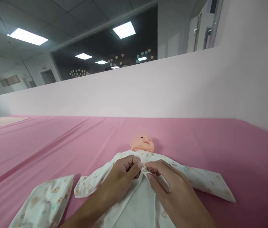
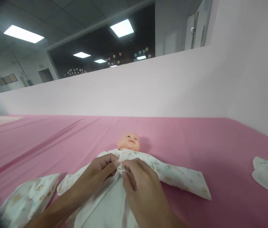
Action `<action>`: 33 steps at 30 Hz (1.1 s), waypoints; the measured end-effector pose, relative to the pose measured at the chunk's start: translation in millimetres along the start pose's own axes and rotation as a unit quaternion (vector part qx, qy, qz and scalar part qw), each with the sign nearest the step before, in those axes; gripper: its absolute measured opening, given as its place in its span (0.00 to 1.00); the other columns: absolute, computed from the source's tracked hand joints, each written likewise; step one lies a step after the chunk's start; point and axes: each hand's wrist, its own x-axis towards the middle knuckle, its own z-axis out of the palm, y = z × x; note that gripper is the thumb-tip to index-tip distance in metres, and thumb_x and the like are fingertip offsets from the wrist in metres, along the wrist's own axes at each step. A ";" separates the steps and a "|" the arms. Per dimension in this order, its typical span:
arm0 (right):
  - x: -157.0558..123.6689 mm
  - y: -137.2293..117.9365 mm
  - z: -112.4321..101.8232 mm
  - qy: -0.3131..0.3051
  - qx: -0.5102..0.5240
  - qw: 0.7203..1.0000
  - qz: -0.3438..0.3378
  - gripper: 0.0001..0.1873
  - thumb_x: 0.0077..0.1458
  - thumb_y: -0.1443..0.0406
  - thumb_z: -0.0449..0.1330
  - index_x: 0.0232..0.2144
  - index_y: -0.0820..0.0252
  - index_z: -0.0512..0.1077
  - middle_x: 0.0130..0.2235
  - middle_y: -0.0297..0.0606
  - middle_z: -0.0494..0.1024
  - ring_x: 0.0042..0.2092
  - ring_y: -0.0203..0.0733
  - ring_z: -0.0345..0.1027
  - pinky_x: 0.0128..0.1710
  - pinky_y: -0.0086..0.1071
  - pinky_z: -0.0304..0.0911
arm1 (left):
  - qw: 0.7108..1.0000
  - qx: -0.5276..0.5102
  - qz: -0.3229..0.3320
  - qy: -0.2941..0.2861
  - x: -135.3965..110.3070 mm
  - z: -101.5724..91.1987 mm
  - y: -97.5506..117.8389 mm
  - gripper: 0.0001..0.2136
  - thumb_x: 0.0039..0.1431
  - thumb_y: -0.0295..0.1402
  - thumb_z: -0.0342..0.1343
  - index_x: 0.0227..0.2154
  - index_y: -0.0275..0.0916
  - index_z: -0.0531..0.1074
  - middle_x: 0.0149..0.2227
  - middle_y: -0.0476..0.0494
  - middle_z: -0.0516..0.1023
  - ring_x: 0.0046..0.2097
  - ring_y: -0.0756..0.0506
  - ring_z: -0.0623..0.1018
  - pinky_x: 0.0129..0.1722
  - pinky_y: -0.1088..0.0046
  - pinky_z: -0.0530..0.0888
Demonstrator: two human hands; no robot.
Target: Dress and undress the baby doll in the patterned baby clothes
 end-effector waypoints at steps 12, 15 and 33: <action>-19.5 6.5 -4.2 -0.012 -0.068 0.994 0.088 0.04 0.50 0.68 0.53 0.25 0.55 0.64 0.27 0.32 0.69 0.32 0.40 0.66 0.27 0.30 0.59 | 0.974 0.213 0.036 0.063 -30.9 6.6 -6.5 0.08 0.56 0.32 0.54 0.39 0.42 0.71 0.40 0.47 0.73 0.43 0.45 0.71 0.44 0.71 0.66; -22.8 1.5 -9.6 -0.035 -0.013 0.989 0.142 0.06 0.51 0.65 0.52 0.23 0.55 0.63 0.25 0.32 0.67 0.29 0.39 0.64 0.26 0.30 0.59 | 0.955 0.286 0.019 0.079 -45.4 6.3 -13.7 0.06 0.59 0.35 0.50 0.33 0.41 0.72 0.35 0.47 0.75 0.38 0.46 0.72 0.39 0.72 0.67; -46.8 -12.6 -6.0 -0.027 0.173 0.974 0.145 0.13 0.56 0.61 0.52 0.39 0.55 0.74 0.33 0.34 0.77 0.37 0.41 0.71 0.38 0.33 0.66 | 0.904 0.321 0.191 0.208 -61.5 44.2 -26.6 0.06 0.63 0.33 0.51 0.32 0.41 0.72 0.27 0.48 0.76 0.30 0.48 0.75 0.33 0.74 0.69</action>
